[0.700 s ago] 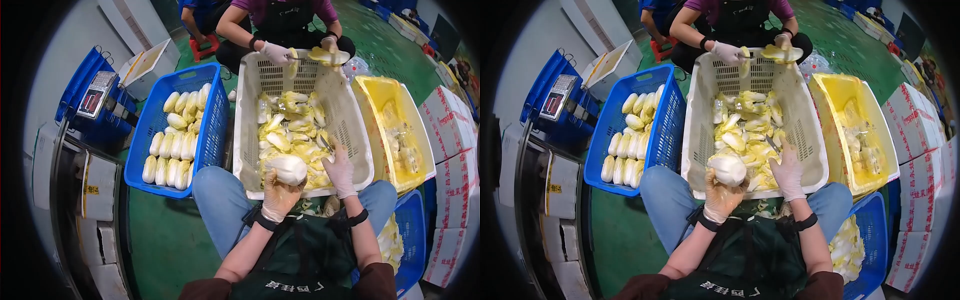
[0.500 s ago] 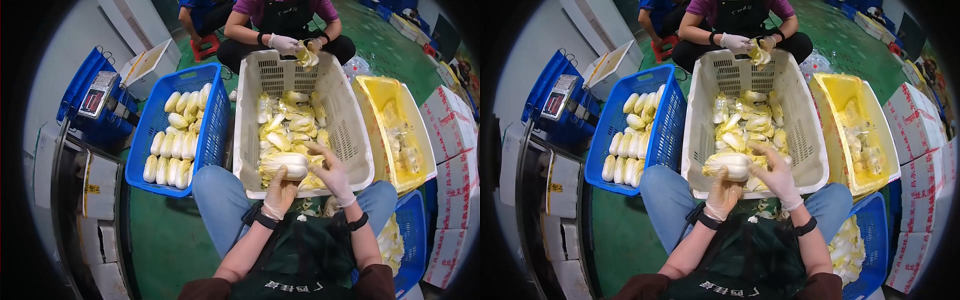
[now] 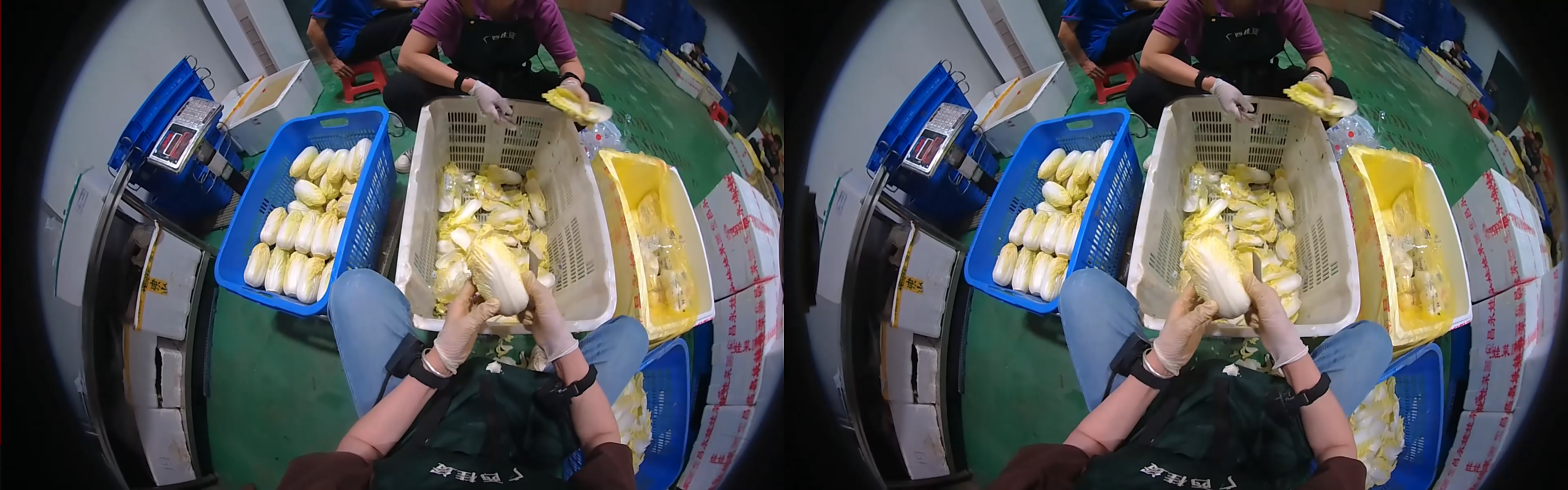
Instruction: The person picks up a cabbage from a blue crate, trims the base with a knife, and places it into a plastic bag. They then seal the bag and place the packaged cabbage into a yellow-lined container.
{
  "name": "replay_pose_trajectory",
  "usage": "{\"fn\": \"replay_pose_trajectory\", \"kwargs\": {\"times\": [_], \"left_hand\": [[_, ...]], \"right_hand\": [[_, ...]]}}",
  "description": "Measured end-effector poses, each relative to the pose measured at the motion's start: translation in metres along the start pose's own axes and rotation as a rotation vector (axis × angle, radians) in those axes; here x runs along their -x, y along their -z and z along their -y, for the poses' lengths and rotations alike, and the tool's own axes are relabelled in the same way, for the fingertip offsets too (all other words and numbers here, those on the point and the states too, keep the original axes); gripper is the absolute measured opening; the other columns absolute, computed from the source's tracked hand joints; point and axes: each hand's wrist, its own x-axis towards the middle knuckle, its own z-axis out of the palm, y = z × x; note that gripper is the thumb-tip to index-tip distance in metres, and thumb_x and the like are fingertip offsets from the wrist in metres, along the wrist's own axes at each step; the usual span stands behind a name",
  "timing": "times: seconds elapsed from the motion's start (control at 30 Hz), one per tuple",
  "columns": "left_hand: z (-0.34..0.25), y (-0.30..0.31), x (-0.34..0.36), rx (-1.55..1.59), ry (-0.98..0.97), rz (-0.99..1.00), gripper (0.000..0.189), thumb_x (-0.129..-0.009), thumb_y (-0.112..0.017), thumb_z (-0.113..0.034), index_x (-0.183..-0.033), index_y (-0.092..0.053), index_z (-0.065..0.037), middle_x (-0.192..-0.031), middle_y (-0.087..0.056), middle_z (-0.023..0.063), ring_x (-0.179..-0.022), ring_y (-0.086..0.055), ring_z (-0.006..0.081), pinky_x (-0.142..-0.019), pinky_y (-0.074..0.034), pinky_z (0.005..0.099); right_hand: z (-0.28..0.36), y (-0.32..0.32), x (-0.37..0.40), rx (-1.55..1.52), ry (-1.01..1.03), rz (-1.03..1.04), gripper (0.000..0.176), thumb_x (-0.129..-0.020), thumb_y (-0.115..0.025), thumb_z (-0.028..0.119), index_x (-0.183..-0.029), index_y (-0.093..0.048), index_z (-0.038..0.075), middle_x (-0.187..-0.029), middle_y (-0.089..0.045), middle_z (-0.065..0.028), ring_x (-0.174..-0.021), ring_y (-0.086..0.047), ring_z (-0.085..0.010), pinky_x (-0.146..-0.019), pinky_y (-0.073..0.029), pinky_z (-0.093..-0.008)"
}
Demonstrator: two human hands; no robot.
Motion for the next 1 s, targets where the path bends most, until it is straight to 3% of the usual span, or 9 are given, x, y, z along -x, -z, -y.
{"fn": "replay_pose_trajectory", "kwargs": {"times": [0.07,0.1,0.2,0.37,0.53,0.67,0.77,0.87,1.0], "left_hand": [[-0.005,-0.007,0.004,0.278,0.064,-0.033,0.068,-0.085,-0.068,-0.017,-0.141,-0.032,-0.002,-0.127,-0.052,0.0097,-0.116,-0.052,0.0199,-0.099,-0.043,0.0353],[0.000,-0.004,0.004,0.280,0.063,-0.036,0.068,-0.085,-0.068,-0.017,-0.141,-0.032,-0.002,-0.127,-0.052,0.0097,-0.116,-0.052,0.0199,-0.099,-0.043,0.0353],[0.013,0.002,0.002,0.211,0.072,-0.082,0.067,-0.084,-0.068,-0.014,-0.140,-0.032,-0.003,-0.126,-0.052,0.0101,-0.115,-0.053,0.0186,-0.096,-0.046,0.0336],[-0.012,-0.001,0.018,0.181,0.194,-0.059,0.070,-0.080,-0.071,-0.008,-0.139,-0.034,0.000,-0.120,-0.056,0.0112,-0.108,-0.058,0.0167,-0.089,-0.048,0.0284],[-0.134,0.001,0.059,0.235,0.012,0.068,0.096,-0.066,-0.075,-0.014,-0.147,-0.025,-0.003,-0.143,-0.042,0.0097,-0.132,-0.041,0.0220,-0.112,-0.028,0.0364],[-0.189,0.092,0.055,-0.033,-0.146,-0.162,0.077,-0.072,-0.068,0.000,-0.141,-0.034,-0.001,-0.129,-0.054,0.0080,-0.118,-0.054,0.0195,-0.102,-0.042,0.0342],[-0.212,0.180,0.035,-0.081,-0.120,-0.371,0.052,-0.082,-0.065,-0.017,-0.129,-0.046,-0.004,-0.121,-0.056,0.0095,-0.106,-0.059,0.0204,-0.086,-0.051,0.0379],[-0.221,0.274,0.017,0.080,0.117,-0.606,0.051,-0.086,-0.065,-0.032,-0.128,-0.048,-0.008,-0.118,-0.058,0.0089,-0.103,-0.058,0.0237,-0.090,-0.049,0.0377],[-0.220,0.325,-0.011,0.086,0.133,-0.788,0.058,-0.081,-0.071,-0.041,-0.125,-0.050,-0.010,-0.112,-0.058,0.0077,-0.098,-0.057,0.0240,-0.090,-0.048,0.0365]], "right_hand": [[-0.003,-0.001,-0.011,0.538,0.363,-0.108,0.045,-0.093,-0.060,0.034,-0.126,-0.057,0.003,-0.097,-0.064,-0.0025,-0.082,-0.057,-0.0078,-0.075,-0.047,-0.0225],[0.009,-0.011,-0.003,0.675,0.429,-0.132,0.037,-0.094,-0.059,0.023,-0.123,-0.060,0.000,-0.114,-0.063,-0.0056,-0.106,-0.054,-0.0120,-0.098,-0.039,-0.0273],[0.006,-0.003,-0.007,0.431,0.449,-0.108,0.034,-0.092,-0.060,0.017,-0.121,-0.061,-0.001,-0.112,-0.063,-0.0035,-0.101,-0.055,-0.0113,-0.095,-0.041,-0.0258],[0.006,0.000,-0.005,0.530,0.500,-0.196,0.028,-0.093,-0.056,0.015,-0.115,-0.063,-0.002,-0.099,-0.064,-0.0040,-0.096,-0.055,-0.0110,-0.093,-0.042,-0.0266],[0.008,0.006,-0.006,0.578,0.385,-0.228,0.025,-0.094,-0.055,0.013,-0.111,-0.065,-0.002,-0.085,-0.060,-0.0010,-0.082,-0.051,-0.0088,-0.079,-0.039,-0.0232],[-0.033,0.025,-0.030,0.622,0.336,-0.134,0.024,-0.091,-0.058,0.012,-0.109,-0.065,-0.001,-0.082,-0.060,-0.0008,-0.079,-0.053,-0.0091,-0.076,-0.042,-0.0240],[-0.060,0.016,-0.037,1.038,0.495,-0.163,0.024,-0.083,-0.059,0.004,-0.105,-0.067,0.001,-0.080,-0.064,-0.0031,-0.071,-0.059,-0.0142,-0.067,-0.047,-0.0288],[-0.064,-0.019,-0.031,1.385,0.676,-0.125,0.028,-0.075,-0.059,0.000,-0.101,-0.068,0.005,-0.081,-0.066,-0.0097,-0.074,-0.064,-0.0234,-0.067,-0.050,-0.0340],[-0.068,-0.039,-0.026,1.594,0.725,-0.211,0.027,-0.073,-0.060,0.001,-0.095,-0.069,0.013,-0.082,-0.065,-0.0116,-0.075,-0.063,-0.0320,-0.067,-0.050,-0.0388]]}}
